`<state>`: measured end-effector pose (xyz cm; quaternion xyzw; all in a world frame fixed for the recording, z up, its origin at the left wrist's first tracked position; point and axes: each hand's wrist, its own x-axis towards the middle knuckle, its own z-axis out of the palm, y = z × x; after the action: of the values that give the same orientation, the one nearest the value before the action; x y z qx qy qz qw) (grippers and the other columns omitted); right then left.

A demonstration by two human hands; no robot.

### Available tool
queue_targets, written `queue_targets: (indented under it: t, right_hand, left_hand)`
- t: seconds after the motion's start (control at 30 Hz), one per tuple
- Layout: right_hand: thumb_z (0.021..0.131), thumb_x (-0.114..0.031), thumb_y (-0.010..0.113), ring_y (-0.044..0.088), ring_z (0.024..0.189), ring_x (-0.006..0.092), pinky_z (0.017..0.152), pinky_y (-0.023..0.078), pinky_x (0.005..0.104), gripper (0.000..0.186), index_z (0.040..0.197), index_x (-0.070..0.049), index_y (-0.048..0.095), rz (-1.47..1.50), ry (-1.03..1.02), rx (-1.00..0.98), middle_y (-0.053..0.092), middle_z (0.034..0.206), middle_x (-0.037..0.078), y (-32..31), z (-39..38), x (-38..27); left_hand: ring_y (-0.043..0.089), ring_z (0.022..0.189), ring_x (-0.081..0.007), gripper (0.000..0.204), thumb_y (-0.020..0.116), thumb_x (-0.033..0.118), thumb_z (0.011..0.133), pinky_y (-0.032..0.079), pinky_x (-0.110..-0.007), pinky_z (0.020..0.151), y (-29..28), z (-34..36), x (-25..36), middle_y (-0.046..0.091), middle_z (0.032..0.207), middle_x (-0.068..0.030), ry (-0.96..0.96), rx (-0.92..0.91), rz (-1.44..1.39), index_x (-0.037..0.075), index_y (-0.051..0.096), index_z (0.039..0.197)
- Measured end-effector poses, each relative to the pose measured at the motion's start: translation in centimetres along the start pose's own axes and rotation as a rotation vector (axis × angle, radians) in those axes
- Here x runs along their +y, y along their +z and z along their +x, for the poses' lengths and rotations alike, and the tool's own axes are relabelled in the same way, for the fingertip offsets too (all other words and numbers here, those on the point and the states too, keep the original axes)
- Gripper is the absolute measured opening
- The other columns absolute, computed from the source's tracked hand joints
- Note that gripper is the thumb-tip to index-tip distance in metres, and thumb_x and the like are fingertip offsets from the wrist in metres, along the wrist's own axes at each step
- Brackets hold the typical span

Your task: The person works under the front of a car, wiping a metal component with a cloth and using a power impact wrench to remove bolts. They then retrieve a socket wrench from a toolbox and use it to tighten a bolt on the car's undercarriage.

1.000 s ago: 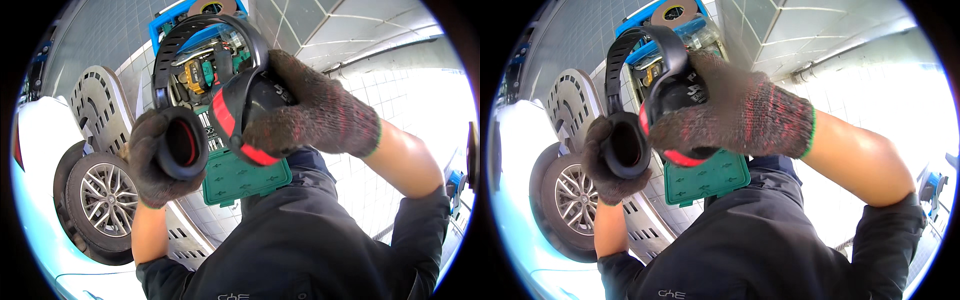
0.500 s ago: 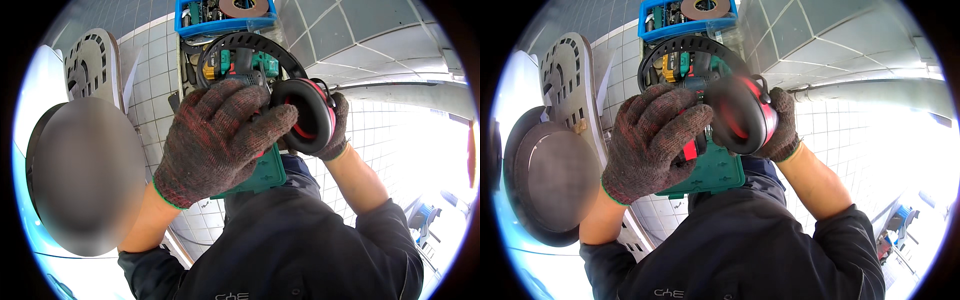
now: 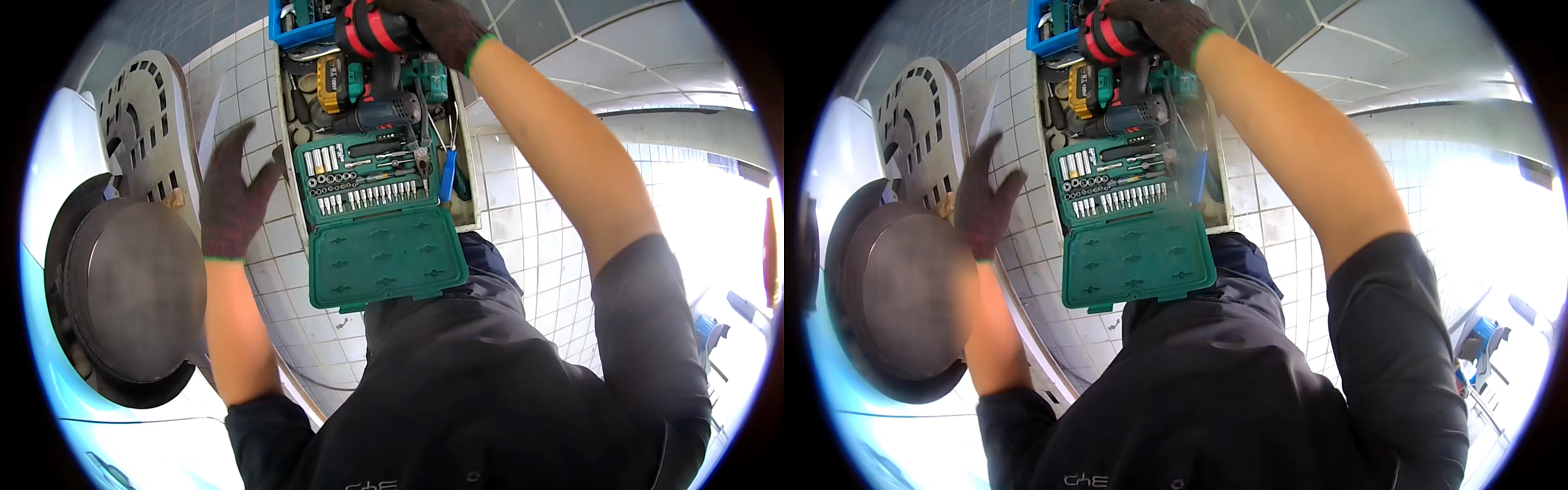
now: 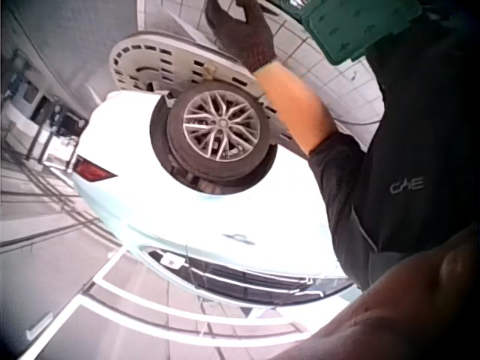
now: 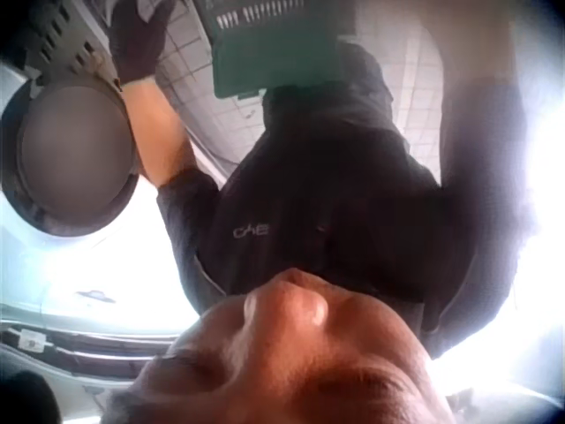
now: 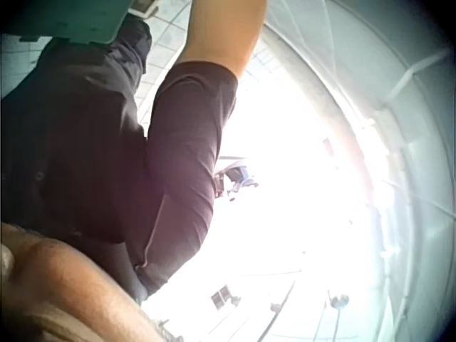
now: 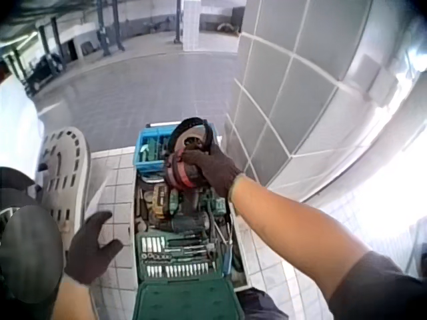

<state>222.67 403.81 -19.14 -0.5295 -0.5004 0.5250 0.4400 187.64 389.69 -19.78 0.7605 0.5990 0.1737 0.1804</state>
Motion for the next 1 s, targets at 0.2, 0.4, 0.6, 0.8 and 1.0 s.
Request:
queue_targets:
  t: [0.2,0.4,0.6,0.8,1.0]
  right_hand:
    - [0.100,-0.055,0.067,0.067,0.128,0.0408,0.113,0.050,0.0457,0.077,0.148,0.005,0.059,-0.475,-0.057,0.186,0.069,0.136,0.028,-1.4,6.4,5.0]
    - [0.105,-0.061,0.058,0.069,0.128,0.0391,0.110,0.051,0.0473,0.084,0.158,0.004,0.047,-0.538,0.006,0.376,0.071,0.135,0.031,-0.7,1.8,5.5]
    - [0.104,-0.037,0.073,0.070,0.118,0.0211,0.101,0.057,0.0352,0.062,0.152,0.000,0.060,-0.115,0.039,0.250,0.076,0.129,0.015,-4.3,-12.0,11.9]
    - [0.105,-0.028,0.073,0.074,0.104,0.0185,0.095,0.061,0.0329,0.051,0.145,0.003,0.066,-0.076,0.447,0.234,0.077,0.123,0.016,-6.5,-26.1,16.1]
    - [0.105,-0.028,0.074,0.074,0.102,0.0177,0.092,0.062,0.0336,0.051,0.146,0.002,0.065,-0.034,0.606,0.219,0.077,0.121,0.015,-6.8,-30.3,16.8]
  left_hand:
    - [0.067,0.132,-0.0327,0.055,0.086,0.016,0.092,0.052,-0.043,0.115,6.3,-13.6,-4.4,0.071,0.140,-0.0164,-0.265,-0.165,-0.200,0.005,0.068,0.142]
    - [0.075,0.108,-0.0335,0.044,0.082,0.025,0.092,0.061,-0.045,0.093,8.0,-16.6,-2.2,0.076,0.128,-0.0171,-0.471,-0.185,-0.260,0.006,0.074,0.132]
    - [0.076,0.099,-0.0352,0.029,0.075,0.029,0.096,0.060,-0.047,0.086,9.1,-12.3,-2.8,0.077,0.108,-0.0147,-0.369,-0.214,-0.083,0.009,0.078,0.116]
    - [0.076,0.102,-0.0370,0.025,0.073,0.032,0.094,0.061,-0.050,0.088,11.1,-7.4,-2.6,0.080,0.107,-0.0130,-0.323,-0.291,0.122,0.016,0.081,0.111]
    - [0.076,0.105,-0.0362,0.026,0.076,0.035,0.095,0.060,-0.051,0.091,11.7,-5.0,-0.9,0.080,0.110,-0.0129,-0.301,-0.436,0.216,0.018,0.081,0.113]
